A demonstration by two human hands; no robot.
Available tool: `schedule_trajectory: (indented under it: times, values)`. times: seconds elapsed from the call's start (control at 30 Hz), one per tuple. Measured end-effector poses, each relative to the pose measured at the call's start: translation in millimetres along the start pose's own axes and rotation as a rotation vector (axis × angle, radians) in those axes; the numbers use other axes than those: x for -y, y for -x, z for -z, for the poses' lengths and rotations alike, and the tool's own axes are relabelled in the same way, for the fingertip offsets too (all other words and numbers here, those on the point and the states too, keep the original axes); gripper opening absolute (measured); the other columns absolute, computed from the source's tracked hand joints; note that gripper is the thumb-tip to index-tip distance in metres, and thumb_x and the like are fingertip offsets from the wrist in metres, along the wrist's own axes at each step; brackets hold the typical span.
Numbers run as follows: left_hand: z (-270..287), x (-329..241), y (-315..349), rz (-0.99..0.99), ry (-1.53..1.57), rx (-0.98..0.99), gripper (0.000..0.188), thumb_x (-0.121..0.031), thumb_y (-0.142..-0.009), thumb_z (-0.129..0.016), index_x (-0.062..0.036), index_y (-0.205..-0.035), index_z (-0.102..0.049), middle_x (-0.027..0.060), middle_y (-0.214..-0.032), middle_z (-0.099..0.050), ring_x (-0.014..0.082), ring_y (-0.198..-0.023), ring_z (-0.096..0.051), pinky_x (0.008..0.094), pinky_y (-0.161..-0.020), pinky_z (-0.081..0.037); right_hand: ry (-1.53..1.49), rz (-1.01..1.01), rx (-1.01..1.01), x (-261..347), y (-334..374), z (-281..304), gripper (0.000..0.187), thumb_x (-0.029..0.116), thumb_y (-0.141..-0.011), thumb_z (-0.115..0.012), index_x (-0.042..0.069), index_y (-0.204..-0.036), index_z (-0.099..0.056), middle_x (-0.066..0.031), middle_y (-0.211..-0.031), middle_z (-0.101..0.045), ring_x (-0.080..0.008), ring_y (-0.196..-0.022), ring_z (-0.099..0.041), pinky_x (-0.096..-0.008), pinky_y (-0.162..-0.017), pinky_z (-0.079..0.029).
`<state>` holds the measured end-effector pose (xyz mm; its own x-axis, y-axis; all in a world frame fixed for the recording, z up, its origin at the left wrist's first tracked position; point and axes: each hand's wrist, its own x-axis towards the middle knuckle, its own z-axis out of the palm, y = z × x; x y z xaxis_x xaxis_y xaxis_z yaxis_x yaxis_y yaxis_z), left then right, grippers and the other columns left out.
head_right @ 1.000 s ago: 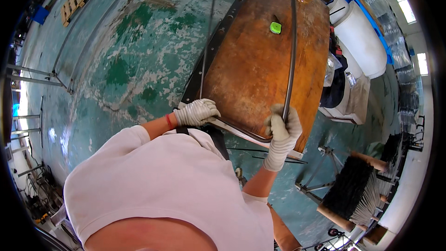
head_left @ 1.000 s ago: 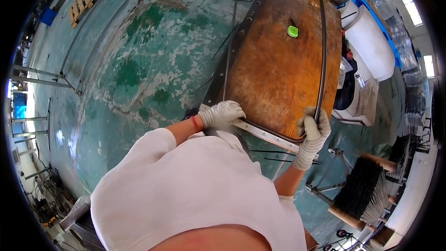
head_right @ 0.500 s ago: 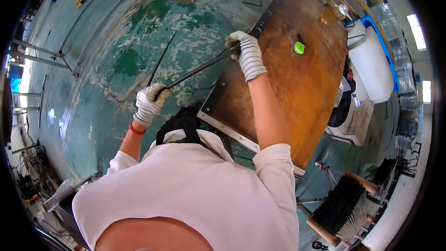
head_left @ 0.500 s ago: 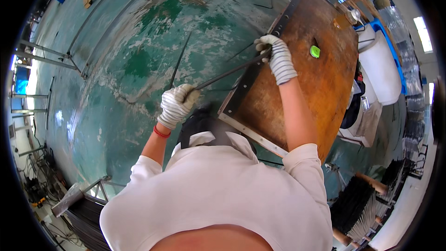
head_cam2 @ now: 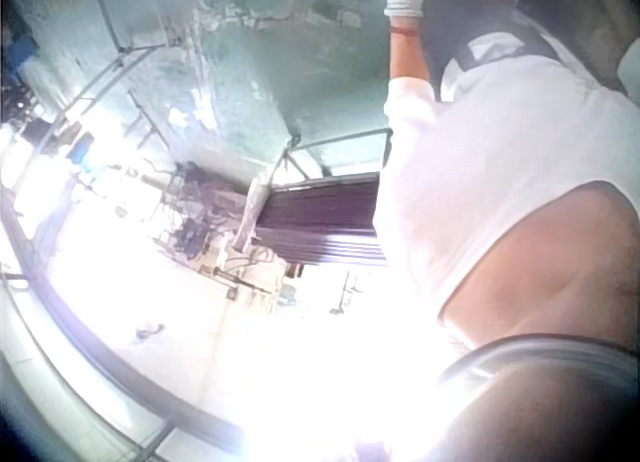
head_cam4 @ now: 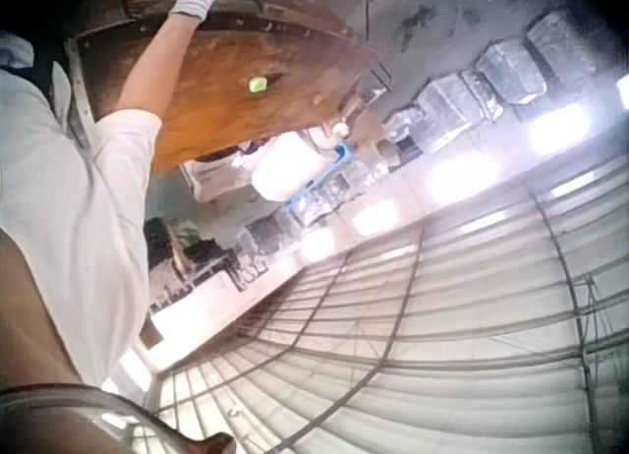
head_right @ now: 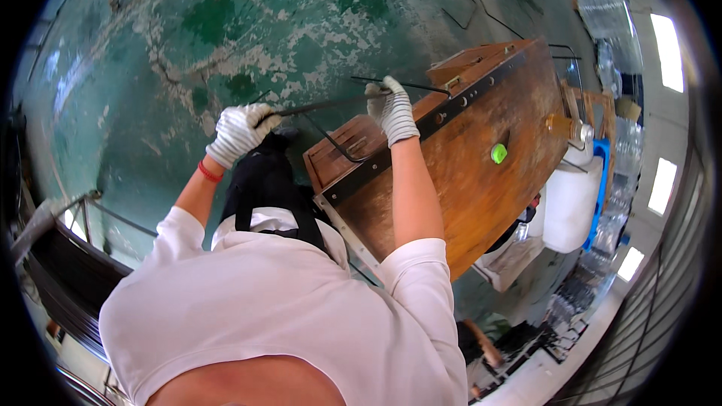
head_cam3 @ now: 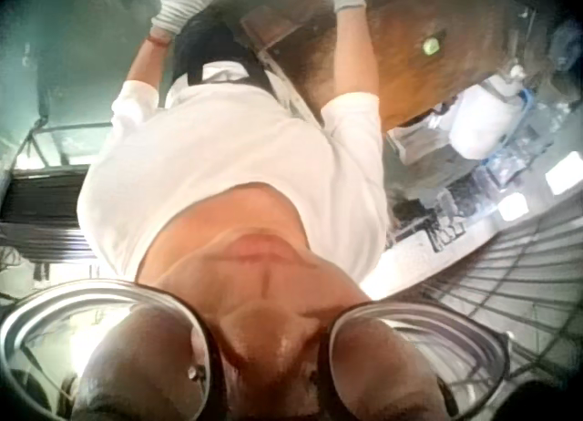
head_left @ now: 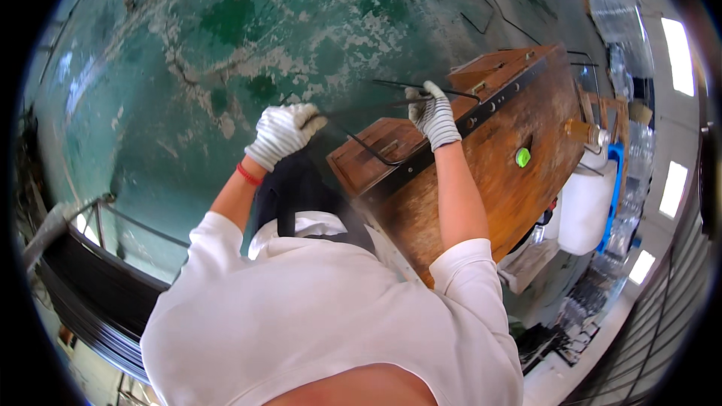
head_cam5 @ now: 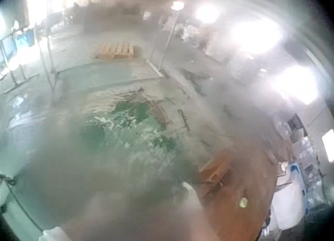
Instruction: The person selects a long, thin metal rod from a large stack of similar rods. They then place the rod onto a wooden workbench and bend it into a U-shape using a metal jig as a guide. The person repeats this bending process for multiple rods, handling them one at a time.
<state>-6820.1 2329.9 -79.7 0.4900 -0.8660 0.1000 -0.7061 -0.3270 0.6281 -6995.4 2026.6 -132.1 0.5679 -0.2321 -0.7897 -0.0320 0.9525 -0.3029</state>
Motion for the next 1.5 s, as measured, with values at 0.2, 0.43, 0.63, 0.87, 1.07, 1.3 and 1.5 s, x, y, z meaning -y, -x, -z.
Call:
schedule_trajectory:
  times: [0.2,0.43,0.63,0.87,1.07,1.3,1.5]
  values:
    - [-35.4,1.4,-41.0,0.142,0.003,-0.057,0.025,-0.032,-0.083,-0.059,-0.0076,-0.083,-0.065,0.0102,-0.068,-0.063,0.0276,-0.063,-0.061,0.0366,-0.057,-0.048,0.283,0.172,-0.008,9.6,18.2,-41.6,0.044,0.037,-0.091,-0.051,0.000,-0.114,-0.053,-0.0179,-0.100,-0.063,-0.0258,-0.082,-0.062,-0.0397,-0.073,-0.054]
    - [-61.6,-11.5,-62.6,0.394,0.203,0.079,0.033,-0.039,-0.086,-0.052,-0.0086,-0.089,-0.066,0.0142,-0.078,-0.065,0.0316,-0.075,-0.062,0.0403,-0.068,-0.048,0.246,0.204,0.080,-12.5,74.8,31.6,0.041,0.033,-0.090,-0.052,0.003,-0.119,-0.052,-0.0145,-0.105,-0.061,-0.0255,-0.091,-0.061,-0.0396,-0.083,-0.049]
    - [-95.0,-16.8,-65.0,0.405,0.162,0.117,0.033,-0.039,-0.086,-0.051,-0.0099,-0.092,-0.065,0.0141,-0.083,-0.066,0.0321,-0.079,-0.062,0.0403,-0.071,-0.048,0.096,0.315,-0.062,-55.3,163.5,91.1,0.044,0.030,-0.087,-0.057,0.002,-0.121,-0.052,-0.0142,-0.104,-0.062,-0.0247,-0.092,-0.060,-0.0386,-0.085,-0.048]
    - [-159.3,-34.4,-52.2,0.337,0.293,0.133,0.027,-0.032,-0.086,-0.051,-0.0102,-0.098,-0.063,0.0153,-0.087,-0.065,0.0329,-0.084,-0.062,0.0395,-0.076,-0.048,-0.002,0.479,-0.238,-106.1,222.3,119.4,0.043,0.030,-0.086,-0.059,0.002,-0.119,-0.054,-0.0141,-0.103,-0.063,-0.0239,-0.091,-0.060,-0.0368,-0.084,-0.048]
    - [-209.0,-59.9,-28.4,0.231,0.365,0.221,0.024,-0.024,-0.087,-0.053,-0.0069,-0.101,-0.062,0.0128,-0.089,-0.065,0.0266,-0.084,-0.061,0.0333,-0.075,-0.046,-0.127,0.532,-0.243,-143.7,235.5,127.5,0.039,0.027,-0.086,-0.059,0.002,-0.115,-0.056,-0.0137,-0.100,-0.064,-0.0236,-0.089,-0.061,-0.0360,-0.082,-0.049]
    - [-192.2,-82.5,-27.0,0.197,0.339,0.607,0.036,-0.030,-0.082,-0.056,-0.0066,-0.109,-0.061,0.0156,-0.112,-0.059,0.0319,-0.105,-0.055,0.0376,-0.091,-0.042,-0.156,0.590,-0.253,-184.8,235.7,155.1,0.040,0.029,-0.088,-0.056,0.000,-0.115,-0.056,-0.0150,-0.099,-0.064,-0.0241,-0.086,-0.063,-0.0361,-0.079,-0.050]
    - [-211.4,-71.7,-25.0,0.373,0.593,0.717,0.043,-0.034,-0.086,-0.051,-0.0039,-0.116,-0.057,0.0144,-0.113,-0.059,0.0263,-0.104,-0.056,0.0329,-0.091,-0.040,-0.260,0.608,-0.288,-208.0,243.4,166.1,0.034,0.027,-0.088,-0.057,0.004,-0.112,-0.058,-0.0140,-0.097,-0.065,-0.0241,-0.084,-0.063,-0.0356,-0.075,-0.052]
